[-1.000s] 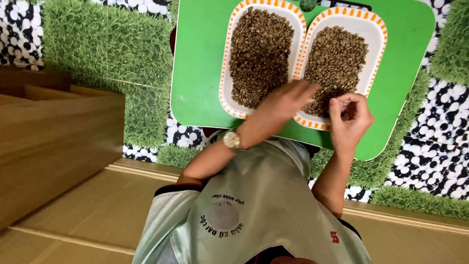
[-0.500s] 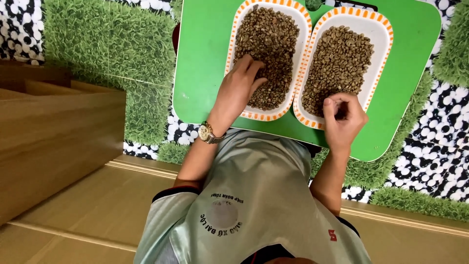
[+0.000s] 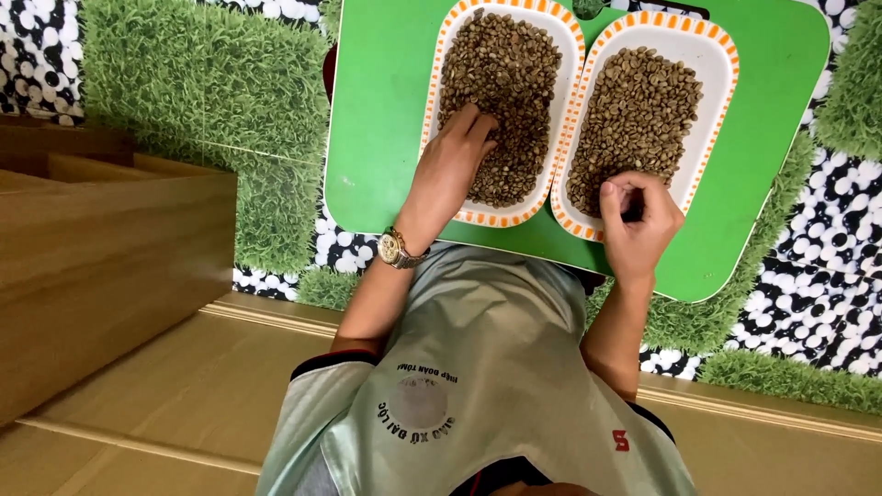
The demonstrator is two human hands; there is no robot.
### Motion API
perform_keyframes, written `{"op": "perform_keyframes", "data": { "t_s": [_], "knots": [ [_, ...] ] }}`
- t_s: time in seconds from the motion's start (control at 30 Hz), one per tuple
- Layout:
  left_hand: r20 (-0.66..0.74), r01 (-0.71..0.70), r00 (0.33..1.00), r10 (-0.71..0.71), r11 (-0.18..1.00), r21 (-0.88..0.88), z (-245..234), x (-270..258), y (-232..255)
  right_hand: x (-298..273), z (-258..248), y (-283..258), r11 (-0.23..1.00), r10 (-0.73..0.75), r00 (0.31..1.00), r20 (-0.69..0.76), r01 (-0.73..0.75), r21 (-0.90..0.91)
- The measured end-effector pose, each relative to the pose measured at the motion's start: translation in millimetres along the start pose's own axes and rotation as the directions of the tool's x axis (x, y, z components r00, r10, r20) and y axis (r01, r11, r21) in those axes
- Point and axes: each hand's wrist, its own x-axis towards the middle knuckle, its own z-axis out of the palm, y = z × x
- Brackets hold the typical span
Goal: Hand-sorting green coffee beans in containers to remove defects or grade them.
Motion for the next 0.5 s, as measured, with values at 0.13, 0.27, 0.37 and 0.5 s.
{"op": "perform_keyframes", "data": {
  "t_s": [0.13, 0.27, 0.37, 0.5],
  "knots": [
    [0.000, 0.005, 1.000, -0.005, 0.999, -0.031, -1.2, 0.1, 2.6, 1.2, 0.0, -8.9, 1.000, 0.006, 1.000, 0.009, -0.006, -0.011],
    [-0.015, 0.001, 1.000, -0.001, 1.000, 0.015, 1.5, 0.5, 2.1, 1.4, 0.0, -8.3, 1.000, 0.006, 1.000, 0.013, -0.006, -0.009],
    [-0.012, 0.011, 1.000, -0.011, 1.000, 0.002, -0.6, 0.3, 4.9, 2.4, -0.7, -12.3, 1.000, 0.003, 1.000, 0.021, -0.003, -0.015],
    [-0.017, 0.009, 1.000, -0.009, 1.000, 0.015, -4.9, 1.0, 9.8, 2.6, 0.0, -12.5, 1.000, -0.004, 1.000, 0.026, 0.005, -0.018]
  ]
}}
